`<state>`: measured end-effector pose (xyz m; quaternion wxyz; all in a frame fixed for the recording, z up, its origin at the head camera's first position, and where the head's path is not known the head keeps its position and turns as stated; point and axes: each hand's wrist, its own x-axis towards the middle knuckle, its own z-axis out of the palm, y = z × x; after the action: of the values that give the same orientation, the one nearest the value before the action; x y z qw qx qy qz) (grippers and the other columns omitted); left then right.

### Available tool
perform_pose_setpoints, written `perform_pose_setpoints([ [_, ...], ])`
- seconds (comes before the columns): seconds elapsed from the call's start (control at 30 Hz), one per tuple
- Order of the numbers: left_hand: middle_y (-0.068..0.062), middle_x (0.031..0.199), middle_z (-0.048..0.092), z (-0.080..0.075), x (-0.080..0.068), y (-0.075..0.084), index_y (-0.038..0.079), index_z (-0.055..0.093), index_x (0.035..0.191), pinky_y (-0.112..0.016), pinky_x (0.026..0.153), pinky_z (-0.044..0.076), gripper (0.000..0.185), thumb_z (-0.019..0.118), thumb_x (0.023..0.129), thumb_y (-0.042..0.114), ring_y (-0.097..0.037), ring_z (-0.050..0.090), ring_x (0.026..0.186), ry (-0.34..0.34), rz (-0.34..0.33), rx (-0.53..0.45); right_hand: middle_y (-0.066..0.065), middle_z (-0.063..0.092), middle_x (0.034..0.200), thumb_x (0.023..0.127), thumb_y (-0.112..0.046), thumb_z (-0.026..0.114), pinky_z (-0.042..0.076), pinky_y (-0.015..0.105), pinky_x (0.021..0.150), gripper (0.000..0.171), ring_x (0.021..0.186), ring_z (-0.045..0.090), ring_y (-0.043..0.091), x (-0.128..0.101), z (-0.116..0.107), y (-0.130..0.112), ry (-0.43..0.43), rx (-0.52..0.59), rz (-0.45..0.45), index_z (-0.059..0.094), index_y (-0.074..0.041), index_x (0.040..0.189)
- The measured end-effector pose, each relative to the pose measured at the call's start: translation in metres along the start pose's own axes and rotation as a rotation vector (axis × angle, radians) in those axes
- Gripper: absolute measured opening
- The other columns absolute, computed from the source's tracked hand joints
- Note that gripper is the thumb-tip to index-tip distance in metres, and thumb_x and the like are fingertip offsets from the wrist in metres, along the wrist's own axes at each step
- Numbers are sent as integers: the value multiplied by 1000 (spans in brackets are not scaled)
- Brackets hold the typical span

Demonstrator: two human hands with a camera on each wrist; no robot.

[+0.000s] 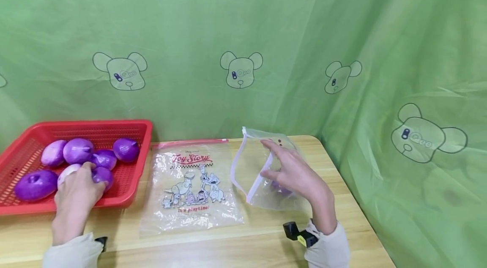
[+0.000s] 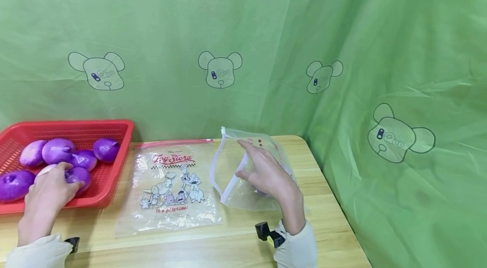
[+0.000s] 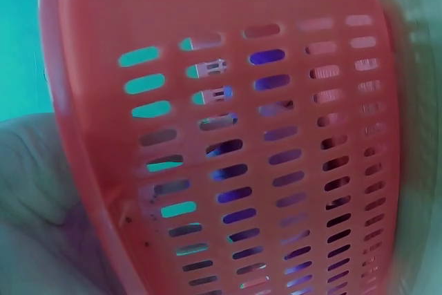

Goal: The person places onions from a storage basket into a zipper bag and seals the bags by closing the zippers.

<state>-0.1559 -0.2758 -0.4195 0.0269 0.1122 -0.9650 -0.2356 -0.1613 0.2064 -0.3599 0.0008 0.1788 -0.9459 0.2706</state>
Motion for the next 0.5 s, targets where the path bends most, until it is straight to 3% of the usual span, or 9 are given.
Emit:
perform_pose_setpoints([
  [0.17, -44, 123, 47, -1, -2, 3, -8, 44, 134, -72, 72, 42, 58, 67, 87, 15, -67, 41, 108, -2, -4, -2, 13, 41, 154, 84, -17, 79, 40, 57, 108, 82, 136, 44, 38, 0, 0, -2, 1, 1, 8, 35, -9, 153],
  [0.5, -41, 116, 53, 0, -5, 10, -9, 50, 130, -67, 71, 43, 56, 72, 84, 14, -61, 48, 103, 144, 81, -10, 13, 41, 154, 84, -20, 79, 40, 58, 107, 84, 135, 45, 38, -2, -2, -4, 0, -1, 42, 34, -11, 154],
])
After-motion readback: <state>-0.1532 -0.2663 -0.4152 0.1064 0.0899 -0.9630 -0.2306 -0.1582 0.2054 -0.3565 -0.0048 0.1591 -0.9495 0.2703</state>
